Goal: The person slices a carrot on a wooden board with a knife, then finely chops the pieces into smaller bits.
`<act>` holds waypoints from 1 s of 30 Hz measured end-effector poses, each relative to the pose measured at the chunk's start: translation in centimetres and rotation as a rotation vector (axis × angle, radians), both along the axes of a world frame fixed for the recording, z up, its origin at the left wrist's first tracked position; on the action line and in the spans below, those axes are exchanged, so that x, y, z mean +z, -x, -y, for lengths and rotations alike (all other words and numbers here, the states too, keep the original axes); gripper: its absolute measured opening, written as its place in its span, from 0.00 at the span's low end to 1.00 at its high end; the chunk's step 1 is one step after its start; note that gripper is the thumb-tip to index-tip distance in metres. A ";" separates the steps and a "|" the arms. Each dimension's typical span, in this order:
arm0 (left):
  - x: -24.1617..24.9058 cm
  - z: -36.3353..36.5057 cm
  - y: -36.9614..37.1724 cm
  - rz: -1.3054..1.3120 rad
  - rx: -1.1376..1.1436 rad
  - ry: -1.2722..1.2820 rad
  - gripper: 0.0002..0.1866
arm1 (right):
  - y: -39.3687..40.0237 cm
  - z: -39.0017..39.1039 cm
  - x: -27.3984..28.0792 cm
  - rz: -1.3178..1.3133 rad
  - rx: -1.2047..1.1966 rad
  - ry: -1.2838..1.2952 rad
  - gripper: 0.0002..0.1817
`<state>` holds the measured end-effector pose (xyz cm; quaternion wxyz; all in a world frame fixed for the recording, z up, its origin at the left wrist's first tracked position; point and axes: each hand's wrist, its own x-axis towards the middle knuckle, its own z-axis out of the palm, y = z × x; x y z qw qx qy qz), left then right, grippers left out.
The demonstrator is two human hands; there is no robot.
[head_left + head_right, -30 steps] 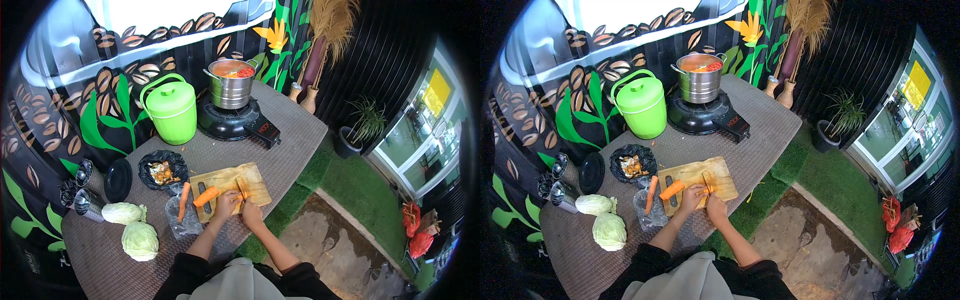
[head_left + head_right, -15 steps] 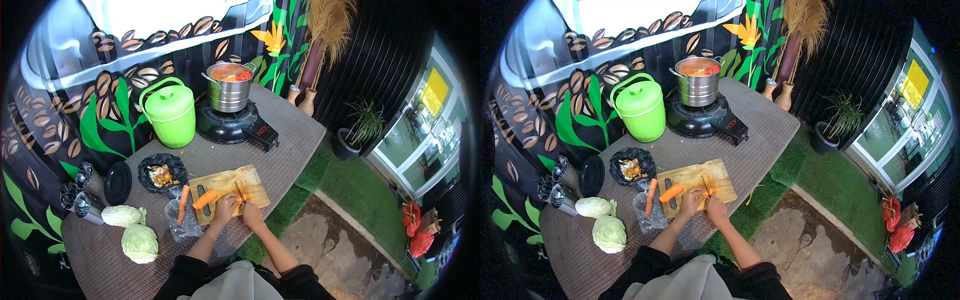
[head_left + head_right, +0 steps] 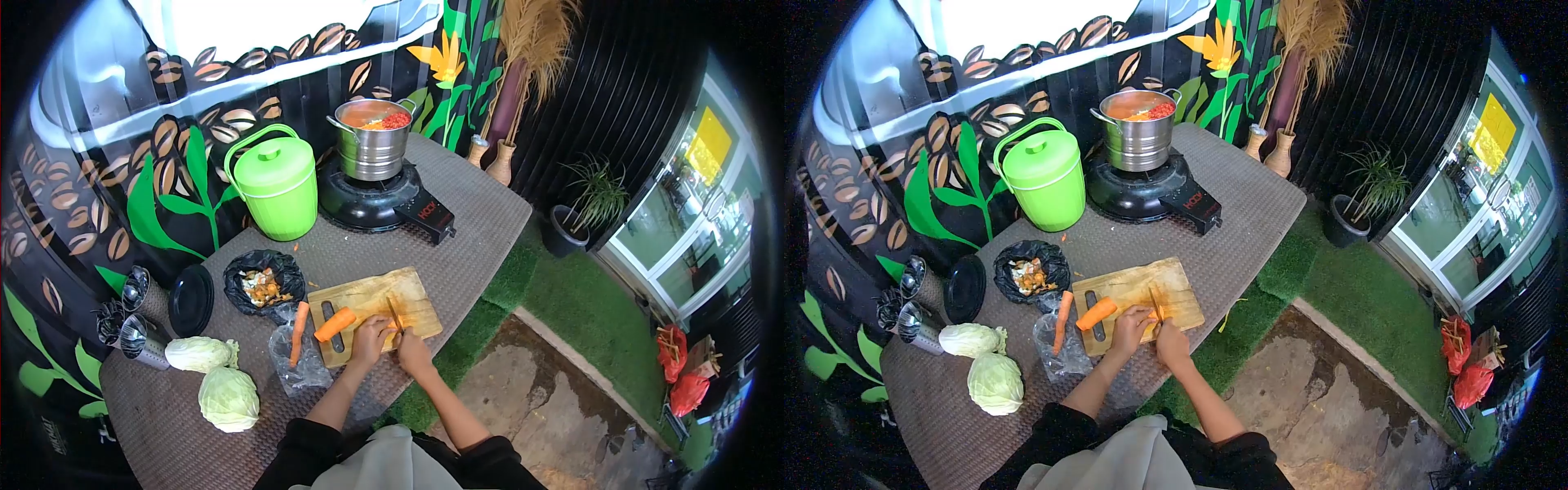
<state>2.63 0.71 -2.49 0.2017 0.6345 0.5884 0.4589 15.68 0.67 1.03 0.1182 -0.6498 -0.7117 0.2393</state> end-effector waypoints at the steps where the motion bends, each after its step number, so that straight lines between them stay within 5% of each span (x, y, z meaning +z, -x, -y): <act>1: 0.0 0.0 -0.1 0.001 0.000 0.001 0.12 | -0.5 -0.6 0.1 -0.041 0.047 0.005 0.17; 22: 0.5 0.2 0.2 -0.009 -0.026 -0.023 0.11 | 1.2 1.1 0.2 -0.024 -0.093 0.057 0.20; 30: 0.0 0.1 0.2 0.067 -0.019 0.016 0.13 | -0.2 -0.8 1.0 -0.017 0.106 0.032 0.18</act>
